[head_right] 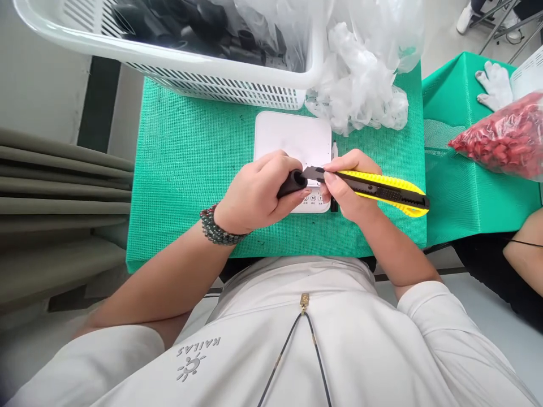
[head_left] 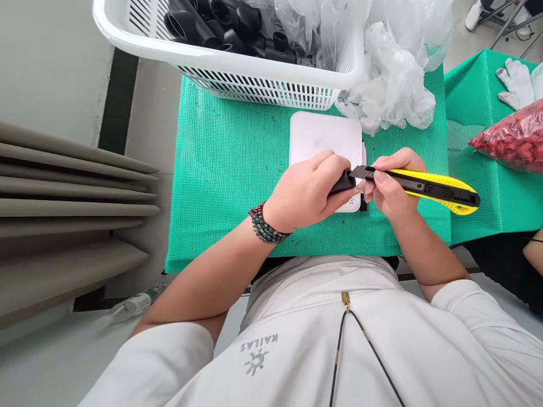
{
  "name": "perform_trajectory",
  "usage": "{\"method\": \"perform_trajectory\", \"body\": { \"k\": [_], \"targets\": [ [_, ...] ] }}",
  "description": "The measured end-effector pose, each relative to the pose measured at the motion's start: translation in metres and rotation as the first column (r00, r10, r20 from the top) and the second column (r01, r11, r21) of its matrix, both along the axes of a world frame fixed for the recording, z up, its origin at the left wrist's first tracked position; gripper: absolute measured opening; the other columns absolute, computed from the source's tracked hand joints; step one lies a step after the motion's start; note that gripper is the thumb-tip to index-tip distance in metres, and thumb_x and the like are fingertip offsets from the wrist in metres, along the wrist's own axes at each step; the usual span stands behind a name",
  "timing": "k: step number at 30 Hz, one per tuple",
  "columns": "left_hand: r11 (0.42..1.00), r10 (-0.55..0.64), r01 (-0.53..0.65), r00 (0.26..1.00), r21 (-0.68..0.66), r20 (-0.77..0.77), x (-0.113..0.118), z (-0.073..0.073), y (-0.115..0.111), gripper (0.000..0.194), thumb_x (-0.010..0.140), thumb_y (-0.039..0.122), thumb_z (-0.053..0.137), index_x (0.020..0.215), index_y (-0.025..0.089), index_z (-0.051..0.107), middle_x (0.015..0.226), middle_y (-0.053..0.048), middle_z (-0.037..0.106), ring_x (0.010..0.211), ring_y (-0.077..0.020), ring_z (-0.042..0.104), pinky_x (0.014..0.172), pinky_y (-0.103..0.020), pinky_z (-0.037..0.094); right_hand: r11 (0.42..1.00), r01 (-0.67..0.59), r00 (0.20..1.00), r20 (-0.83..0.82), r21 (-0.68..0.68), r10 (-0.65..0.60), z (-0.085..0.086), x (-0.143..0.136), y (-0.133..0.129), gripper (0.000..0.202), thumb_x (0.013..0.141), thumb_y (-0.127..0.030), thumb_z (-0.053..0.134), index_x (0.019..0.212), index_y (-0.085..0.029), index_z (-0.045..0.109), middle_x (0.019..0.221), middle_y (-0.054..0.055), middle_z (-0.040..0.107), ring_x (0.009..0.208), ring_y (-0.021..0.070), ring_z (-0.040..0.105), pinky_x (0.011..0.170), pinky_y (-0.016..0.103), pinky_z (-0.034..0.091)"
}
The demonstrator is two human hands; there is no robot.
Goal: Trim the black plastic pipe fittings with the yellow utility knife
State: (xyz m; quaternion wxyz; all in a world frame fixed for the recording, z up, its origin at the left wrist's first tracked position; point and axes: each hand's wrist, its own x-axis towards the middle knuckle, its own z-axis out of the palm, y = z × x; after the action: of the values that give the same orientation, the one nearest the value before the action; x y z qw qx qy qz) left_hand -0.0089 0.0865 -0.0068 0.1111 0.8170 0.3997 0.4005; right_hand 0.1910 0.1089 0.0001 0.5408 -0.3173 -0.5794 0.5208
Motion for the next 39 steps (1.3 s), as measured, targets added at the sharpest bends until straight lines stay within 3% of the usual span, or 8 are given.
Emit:
{"method": "perform_trajectory", "body": {
  "k": [12, 21, 29, 34, 39],
  "targets": [
    [0.990, 0.143, -0.141, 0.984, 0.031, -0.102, 0.002, -0.004, -0.002, 0.046, 0.109, 0.059, 0.038, 0.111, 0.019, 0.061, 0.088, -0.006, 0.060, 0.068, -0.0198, 0.057, 0.056, -0.031, 0.033, 0.985, 0.030, 0.998, -0.041, -0.170, -0.037, 0.000, -0.012, -0.002, 0.044, 0.079, -0.057, 0.085, 0.085, -0.027, 0.055, 0.052, -0.011, 0.060, 0.039, 0.0109, 0.054, 0.040, 0.024, 0.047],
    [0.981, 0.189, -0.193, 0.970, -0.013, -0.153, 0.000, -0.010, 0.001, 0.051, 0.107, 0.065, 0.039, 0.112, 0.020, 0.063, 0.090, -0.008, 0.058, 0.069, -0.0206, 0.057, 0.055, -0.031, 0.032, 0.985, 0.036, 0.996, -0.077, -0.170, -0.050, -0.006, -0.015, -0.005, 0.038, 0.082, -0.052, 0.084, 0.086, -0.026, 0.056, 0.053, -0.010, 0.061, 0.039, 0.0101, 0.055, 0.040, 0.022, 0.046],
    [0.970, 0.243, -0.242, 0.967, 0.018, -0.082, 0.003, -0.012, 0.002, 0.046, 0.107, 0.063, 0.045, 0.106, 0.021, 0.065, 0.090, -0.008, 0.059, 0.070, -0.0189, 0.055, 0.057, -0.030, 0.035, 0.981, 0.009, 0.984, -0.171, -0.193, -0.043, -0.010, -0.020, -0.005, 0.029, 0.085, -0.042, 0.080, 0.085, -0.025, 0.058, 0.052, -0.010, 0.062, 0.036, 0.0098, 0.053, 0.035, 0.021, 0.041],
    [0.983, 0.172, -0.176, 0.981, 0.049, 0.085, 0.007, -0.010, 0.005, 0.035, 0.106, 0.054, 0.055, 0.109, 0.020, 0.064, 0.095, -0.008, 0.063, 0.081, -0.0203, 0.062, 0.067, -0.031, 0.048, 0.981, 0.034, 0.974, -0.214, -0.189, -0.075, -0.005, -0.013, 0.004, 0.032, 0.084, -0.047, 0.079, 0.085, -0.026, 0.055, 0.050, -0.011, 0.058, 0.034, 0.0103, 0.049, 0.034, 0.022, 0.038],
    [0.985, 0.129, -0.149, 0.973, 0.091, 0.193, 0.006, -0.007, 0.008, 0.031, 0.100, 0.051, 0.070, 0.092, 0.022, 0.061, 0.090, -0.004, 0.065, 0.077, -0.0170, 0.060, 0.066, -0.030, 0.051, 0.981, 0.107, 0.970, -0.198, -0.162, -0.138, 0.003, -0.005, 0.010, 0.037, 0.081, -0.052, 0.083, 0.084, -0.027, 0.057, 0.050, -0.010, 0.057, 0.033, 0.0111, 0.050, 0.033, 0.024, 0.038]
  ]
}}
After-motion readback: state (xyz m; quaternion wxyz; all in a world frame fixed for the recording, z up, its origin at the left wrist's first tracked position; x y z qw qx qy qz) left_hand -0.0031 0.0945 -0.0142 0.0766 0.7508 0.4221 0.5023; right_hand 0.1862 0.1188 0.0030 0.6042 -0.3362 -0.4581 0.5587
